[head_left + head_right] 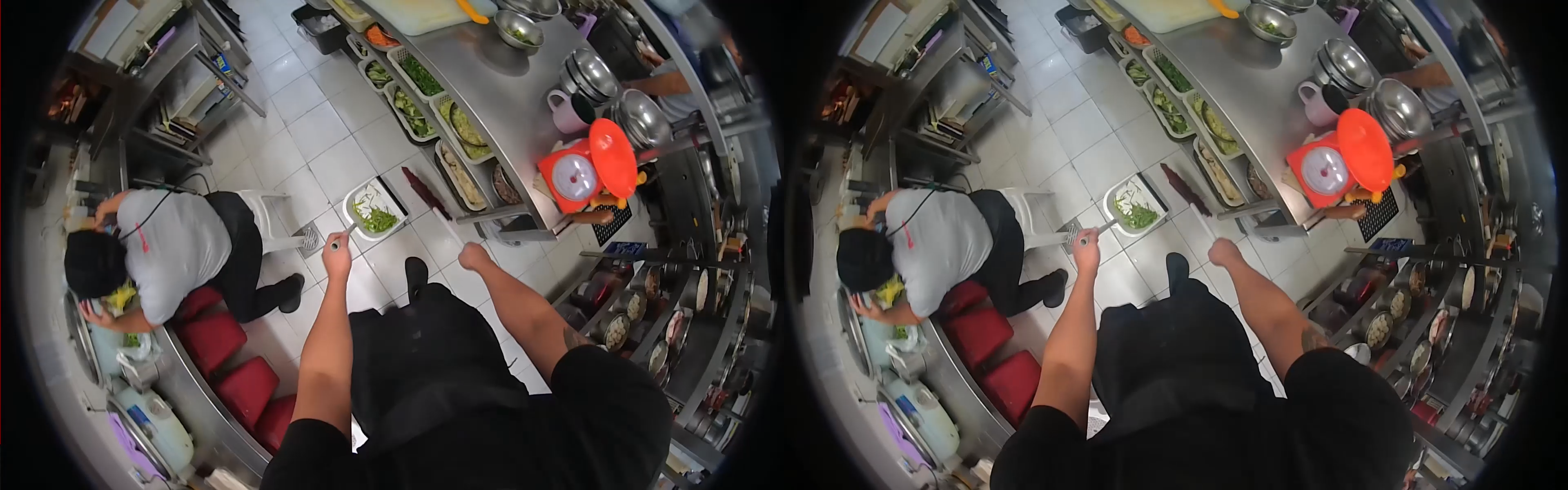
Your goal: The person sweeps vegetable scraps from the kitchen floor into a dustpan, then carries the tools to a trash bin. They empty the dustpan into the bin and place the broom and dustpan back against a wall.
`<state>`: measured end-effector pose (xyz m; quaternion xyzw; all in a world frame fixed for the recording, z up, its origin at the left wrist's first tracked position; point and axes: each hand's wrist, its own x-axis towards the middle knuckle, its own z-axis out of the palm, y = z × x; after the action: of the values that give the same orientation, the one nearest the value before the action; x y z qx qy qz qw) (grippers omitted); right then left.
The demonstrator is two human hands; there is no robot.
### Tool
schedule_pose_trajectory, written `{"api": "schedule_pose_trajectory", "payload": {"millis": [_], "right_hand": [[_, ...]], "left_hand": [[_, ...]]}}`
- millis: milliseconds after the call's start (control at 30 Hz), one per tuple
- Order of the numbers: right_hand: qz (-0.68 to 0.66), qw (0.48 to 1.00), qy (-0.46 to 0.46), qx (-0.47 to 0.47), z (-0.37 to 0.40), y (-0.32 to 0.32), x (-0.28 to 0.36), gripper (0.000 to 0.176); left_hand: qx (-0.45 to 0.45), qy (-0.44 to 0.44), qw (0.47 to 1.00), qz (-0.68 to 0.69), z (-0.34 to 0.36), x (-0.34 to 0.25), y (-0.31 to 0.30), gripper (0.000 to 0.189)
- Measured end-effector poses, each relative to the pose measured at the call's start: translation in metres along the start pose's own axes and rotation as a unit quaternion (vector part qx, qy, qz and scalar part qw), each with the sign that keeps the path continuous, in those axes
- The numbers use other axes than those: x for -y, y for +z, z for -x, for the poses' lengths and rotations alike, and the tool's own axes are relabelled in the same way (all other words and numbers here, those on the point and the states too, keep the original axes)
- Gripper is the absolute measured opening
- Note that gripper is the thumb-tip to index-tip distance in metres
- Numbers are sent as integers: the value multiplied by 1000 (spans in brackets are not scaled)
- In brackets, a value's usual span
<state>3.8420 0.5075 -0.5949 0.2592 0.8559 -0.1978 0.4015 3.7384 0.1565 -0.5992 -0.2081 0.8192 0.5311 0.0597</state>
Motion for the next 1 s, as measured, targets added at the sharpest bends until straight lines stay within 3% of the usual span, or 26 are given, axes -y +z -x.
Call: {"api": "schedule_pose_trajectory", "payload": {"millis": [67, 133, 333, 400, 433, 533, 600, 733, 800, 867, 1000], "right_hand": [[-23, 999, 26, -10, -41, -1, 24, 39], [-40, 998, 47, -27, -93, -4, 46, 38], [-64, 990, 120, -27, -232, 1, 111, 36], [7, 996, 90, 3, -293, 28, 117, 34], [6, 995, 98, 9, -290, 27, 134, 34], [177, 975, -68, 119, -256, 43, 180, 28], [52, 996, 40, 56, -189, 20, 206, 29], [-10, 998, 56, 13, -138, 25, 169, 28], [-43, 991, 106, -74, -149, 31, 155, 25], [-33, 991, 112, -61, -197, 24, 155, 24], [220, 971, -87, -32, -336, 50, 166, 20]], "left_hand": [[41, 68, 995, -64, -40, -14, 27, 25], [73, 11, 993, -89, -80, -24, 52, 27], [86, 28, 979, -182, -152, -68, 101, 18], [117, 30, 971, -205, -164, -81, 106, 18], [123, 33, 970, -207, -172, -79, 109, 18], [150, 55, 963, -217, -193, -69, 111, 17], [163, 81, 961, -210, -212, -69, 109, 17], [174, 108, 966, -158, -257, -68, 75, 16], [198, 94, 963, -156, -283, -78, 60, 16], [203, 104, 960, -162, -307, -98, 57, 17], [255, 148, 927, -232, -343, -125, 84, 24]]}}
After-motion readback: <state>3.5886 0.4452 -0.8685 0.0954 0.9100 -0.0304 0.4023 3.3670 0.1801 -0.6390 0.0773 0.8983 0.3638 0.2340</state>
